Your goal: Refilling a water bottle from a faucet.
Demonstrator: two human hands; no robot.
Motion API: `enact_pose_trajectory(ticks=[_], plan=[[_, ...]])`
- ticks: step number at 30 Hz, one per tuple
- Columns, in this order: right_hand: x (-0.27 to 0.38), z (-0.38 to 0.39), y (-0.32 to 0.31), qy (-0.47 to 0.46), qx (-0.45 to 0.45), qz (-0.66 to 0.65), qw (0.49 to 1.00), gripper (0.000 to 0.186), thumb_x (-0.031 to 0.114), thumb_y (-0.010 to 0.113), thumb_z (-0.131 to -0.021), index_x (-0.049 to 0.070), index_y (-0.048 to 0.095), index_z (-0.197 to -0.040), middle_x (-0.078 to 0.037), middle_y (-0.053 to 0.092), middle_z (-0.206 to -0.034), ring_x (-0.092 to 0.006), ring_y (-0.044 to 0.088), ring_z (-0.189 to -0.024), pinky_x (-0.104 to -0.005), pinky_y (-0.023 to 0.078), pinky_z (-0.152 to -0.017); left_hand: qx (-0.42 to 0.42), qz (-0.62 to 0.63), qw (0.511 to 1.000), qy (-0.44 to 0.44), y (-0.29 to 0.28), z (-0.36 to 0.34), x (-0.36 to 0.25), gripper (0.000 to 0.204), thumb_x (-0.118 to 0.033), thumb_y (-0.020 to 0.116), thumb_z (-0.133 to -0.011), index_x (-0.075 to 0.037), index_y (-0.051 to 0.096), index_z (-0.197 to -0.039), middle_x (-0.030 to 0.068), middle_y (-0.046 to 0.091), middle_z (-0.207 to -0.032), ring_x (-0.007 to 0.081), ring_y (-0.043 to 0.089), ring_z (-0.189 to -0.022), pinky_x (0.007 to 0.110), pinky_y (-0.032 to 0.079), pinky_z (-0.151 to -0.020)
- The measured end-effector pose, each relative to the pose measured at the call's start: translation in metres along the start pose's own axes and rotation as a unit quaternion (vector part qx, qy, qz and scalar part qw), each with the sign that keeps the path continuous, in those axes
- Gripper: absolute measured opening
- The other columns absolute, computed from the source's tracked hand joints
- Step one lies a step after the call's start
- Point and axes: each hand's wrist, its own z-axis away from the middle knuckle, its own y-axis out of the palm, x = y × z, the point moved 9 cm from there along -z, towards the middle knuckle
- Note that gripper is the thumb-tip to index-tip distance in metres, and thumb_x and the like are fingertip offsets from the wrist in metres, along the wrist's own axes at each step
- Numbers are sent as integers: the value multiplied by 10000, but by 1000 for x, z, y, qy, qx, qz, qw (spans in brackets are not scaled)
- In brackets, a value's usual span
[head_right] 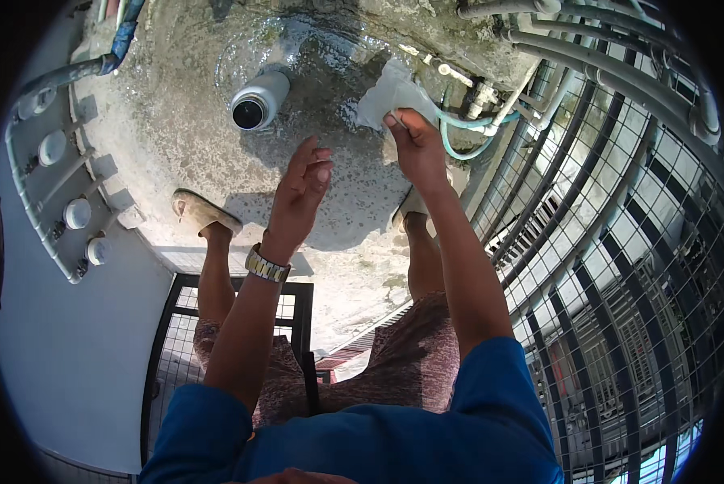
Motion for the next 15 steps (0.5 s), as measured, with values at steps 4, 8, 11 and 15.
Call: enact_pose_trajectory(ticks=[4,8,11,15], plan=[[51,37,43,-141,80,92,982,185,-15,694,-887,60,685,-1057,-126,672,-936,-350,642,-901,-407,525,-807,-29,111,991,-73,31,-26,13,780,-227,698,-987,15,271,-1594,132,654,-1172,165,630,-1073,290,521,-865],[29,71,91,-90,101,42,990,286,-55,684,-829,75,690,-1084,-125,653,-999,-377,622,-999,-469,525,-844,-89,46,987,-124,5,-53,54,667,-95,646,-960,-6,360,-1556,69,642,-956,158,619,-866,305,514,-749],[-4,77,116,-81,97,8,992,303,-50,664,-850,64,703,-1128,-142,671,-1085,-377,633,-1048,-463,534,-901,-81,4,990,-119,-15,-75,95,475,-56,596,-971,-24,520,-1439,76,645,-870,166,601,-745,331,524,-706],[-57,59,126,-30,118,47,991,268,32,629,-898,46,726,-1148,-161,698,-1166,-351,671,-1039,-427,541,-925,-128,-8,984,-125,-66,-88,149,337,-78,576,-1025,-36,592,-1358,30,609,-809,117,543,-683,308,484,-641]])
